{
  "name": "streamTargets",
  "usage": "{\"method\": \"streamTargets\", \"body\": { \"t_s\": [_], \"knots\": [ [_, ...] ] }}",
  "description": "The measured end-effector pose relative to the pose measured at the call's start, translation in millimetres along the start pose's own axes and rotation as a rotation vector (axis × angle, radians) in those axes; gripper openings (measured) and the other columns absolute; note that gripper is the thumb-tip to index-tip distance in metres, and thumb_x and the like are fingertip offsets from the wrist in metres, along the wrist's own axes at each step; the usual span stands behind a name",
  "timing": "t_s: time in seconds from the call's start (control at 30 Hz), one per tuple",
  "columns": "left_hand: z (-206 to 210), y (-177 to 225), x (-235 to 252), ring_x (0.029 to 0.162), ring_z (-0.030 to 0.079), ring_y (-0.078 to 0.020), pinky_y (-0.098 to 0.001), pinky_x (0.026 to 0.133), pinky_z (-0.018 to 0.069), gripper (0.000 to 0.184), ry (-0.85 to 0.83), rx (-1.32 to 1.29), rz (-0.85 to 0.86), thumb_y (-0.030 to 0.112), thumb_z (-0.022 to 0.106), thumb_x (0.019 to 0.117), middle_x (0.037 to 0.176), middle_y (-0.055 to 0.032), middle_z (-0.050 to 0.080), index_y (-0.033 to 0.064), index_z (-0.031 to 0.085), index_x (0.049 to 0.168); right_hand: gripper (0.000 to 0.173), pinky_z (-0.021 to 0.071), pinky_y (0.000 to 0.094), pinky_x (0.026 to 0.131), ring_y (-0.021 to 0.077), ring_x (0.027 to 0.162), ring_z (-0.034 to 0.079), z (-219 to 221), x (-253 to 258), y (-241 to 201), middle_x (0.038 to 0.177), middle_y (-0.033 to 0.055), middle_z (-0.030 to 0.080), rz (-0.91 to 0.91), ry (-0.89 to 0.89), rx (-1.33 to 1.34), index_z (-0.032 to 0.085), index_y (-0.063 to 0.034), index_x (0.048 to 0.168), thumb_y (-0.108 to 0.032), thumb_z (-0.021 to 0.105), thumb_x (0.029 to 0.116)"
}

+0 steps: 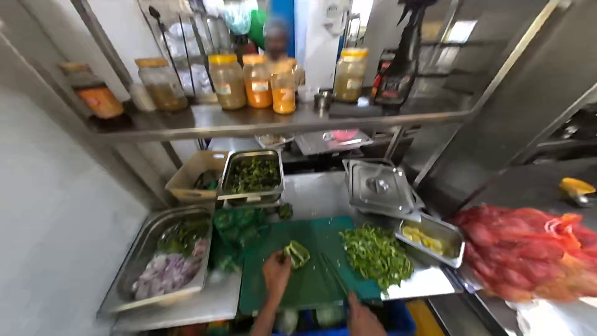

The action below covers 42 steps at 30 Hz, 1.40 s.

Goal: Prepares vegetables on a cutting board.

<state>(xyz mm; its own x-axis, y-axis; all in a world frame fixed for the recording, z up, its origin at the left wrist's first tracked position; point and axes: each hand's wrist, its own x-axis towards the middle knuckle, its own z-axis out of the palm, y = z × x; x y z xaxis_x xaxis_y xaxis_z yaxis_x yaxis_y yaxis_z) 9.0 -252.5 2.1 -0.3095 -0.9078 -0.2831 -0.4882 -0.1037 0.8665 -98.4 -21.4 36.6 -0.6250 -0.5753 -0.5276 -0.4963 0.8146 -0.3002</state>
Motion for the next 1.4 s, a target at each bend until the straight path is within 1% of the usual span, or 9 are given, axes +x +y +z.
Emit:
{"method": "streamTargets", "body": {
  "t_s": [0.07,0.23,0.53,0.63,0.8,0.93,1.07,1.23,1.4],
  "knots": [
    [-2.6,8.0,-2.7,0.074,0.075,-0.0222,-0.0408,0.070,0.0655,0.037,-0.040,-0.017,-0.069,0.026,0.069,0.0988,0.098,-0.0145,0.074,-0.0001,0.065,0.124,0.055,0.0552,0.0588,0.093,0.0424,0.110,0.069,-2.0,0.5,0.1,0.120,0.0236,0.069,0.017,-0.042,-0.038,0.033,-0.0134,0.159,-0.024,0.047,0.1061],
    [-0.2,18.7,-3.7,0.066,0.074,-0.0213,-0.0382,0.065,0.0657,0.031,-0.069,-0.036,-0.096,0.020,0.076,0.0932,0.086,-0.0139,0.074,-0.0030,0.066,0.111,0.051,0.0570,0.0550,0.089,0.0392,0.104,0.071,-27.9,-12.1,-27.3,0.111,0.0204,0.071,-0.033,0.008,-0.118,0.034,-0.0147,0.157,-0.021,0.044,0.1069],
    [2.0,17.2,3.6,0.062,0.073,-0.0200,-0.0355,0.062,0.0650,0.032,-0.169,-0.042,-0.155,0.020,0.078,0.0921,0.083,-0.0140,0.074,-0.0030,0.066,0.111,0.053,0.0562,0.0550,0.090,0.0397,0.109,0.069,-49.1,4.6,-73.3,0.114,0.0204,0.070,-0.071,-0.090,-0.292,0.034,-0.0181,0.156,-0.014,0.044,0.1045],
    [1.2,18.1,6.0,0.063,0.074,-0.0207,-0.0359,0.062,0.0653,0.031,-0.184,-0.056,-0.173,0.019,0.077,0.0923,0.086,-0.0149,0.074,-0.0026,0.066,0.111,0.060,0.0557,0.0559,0.091,0.0409,0.111,0.068,-44.4,11.4,-80.1,0.118,0.0213,0.069,-0.068,-0.133,-0.332,0.031,-0.0187,0.159,-0.009,0.046,0.1021],
    [1.1,16.1,8.8,0.062,0.073,-0.0219,-0.0372,0.060,0.0646,0.029,-0.195,-0.079,-0.171,0.017,0.078,0.0909,0.085,-0.0153,0.073,-0.0016,0.065,0.109,0.061,0.0564,0.0571,0.092,0.0407,0.115,0.067,-18.6,50.4,-84.4,0.124,0.0226,0.066,-0.074,-0.171,-0.284,0.026,-0.0151,0.160,-0.008,0.046,0.1027],
    [-6.7,8.4,9.4,0.067,0.074,-0.0224,-0.0385,0.065,0.0654,0.030,-0.208,-0.086,-0.162,0.020,0.077,0.0925,0.090,-0.0156,0.074,-0.0020,0.067,0.111,0.053,0.0559,0.0592,0.091,0.0418,0.110,0.068,-15.2,68.0,-70.2,0.119,0.0232,0.067,-0.121,-0.168,-0.172,0.029,-0.0153,0.158,-0.020,0.045,0.1070],
    [-12.3,-0.6,7.4,0.067,0.075,-0.0215,-0.0369,0.065,0.0663,0.031,-0.201,-0.140,-0.184,0.021,0.078,0.0928,0.090,-0.0150,0.075,-0.0027,0.068,0.109,0.054,0.0557,0.0586,0.091,0.0416,0.110,0.068,-29.5,55.3,-74.1,0.119,0.0225,0.068,-0.097,-0.129,-0.184,0.032,-0.0155,0.156,-0.020,0.049,0.1042],
    [-11.8,-1.3,7.0,0.066,0.075,-0.0200,-0.0355,0.065,0.0659,0.025,-0.194,-0.149,-0.192,0.018,0.078,0.0925,0.086,-0.0133,0.075,-0.0015,0.068,0.105,0.054,0.0553,0.0565,0.092,0.0414,0.111,0.068,-52.4,16.2,-95.7,0.118,0.0224,0.068,-0.113,-0.162,-0.299,0.030,-0.0166,0.159,-0.017,0.044,0.1068],
    [-12.3,-1.4,4.6,0.065,0.074,-0.0206,-0.0363,0.064,0.0659,0.026,-0.192,-0.131,-0.177,0.019,0.077,0.0933,0.087,-0.0137,0.075,-0.0014,0.069,0.106,0.068,0.0545,0.0584,0.095,0.0412,0.117,0.066,-25.2,30.5,-103.7,0.127,0.0235,0.065,-0.082,-0.263,-0.272,0.026,-0.0131,0.160,-0.008,0.054,0.0983]
  ]
}}
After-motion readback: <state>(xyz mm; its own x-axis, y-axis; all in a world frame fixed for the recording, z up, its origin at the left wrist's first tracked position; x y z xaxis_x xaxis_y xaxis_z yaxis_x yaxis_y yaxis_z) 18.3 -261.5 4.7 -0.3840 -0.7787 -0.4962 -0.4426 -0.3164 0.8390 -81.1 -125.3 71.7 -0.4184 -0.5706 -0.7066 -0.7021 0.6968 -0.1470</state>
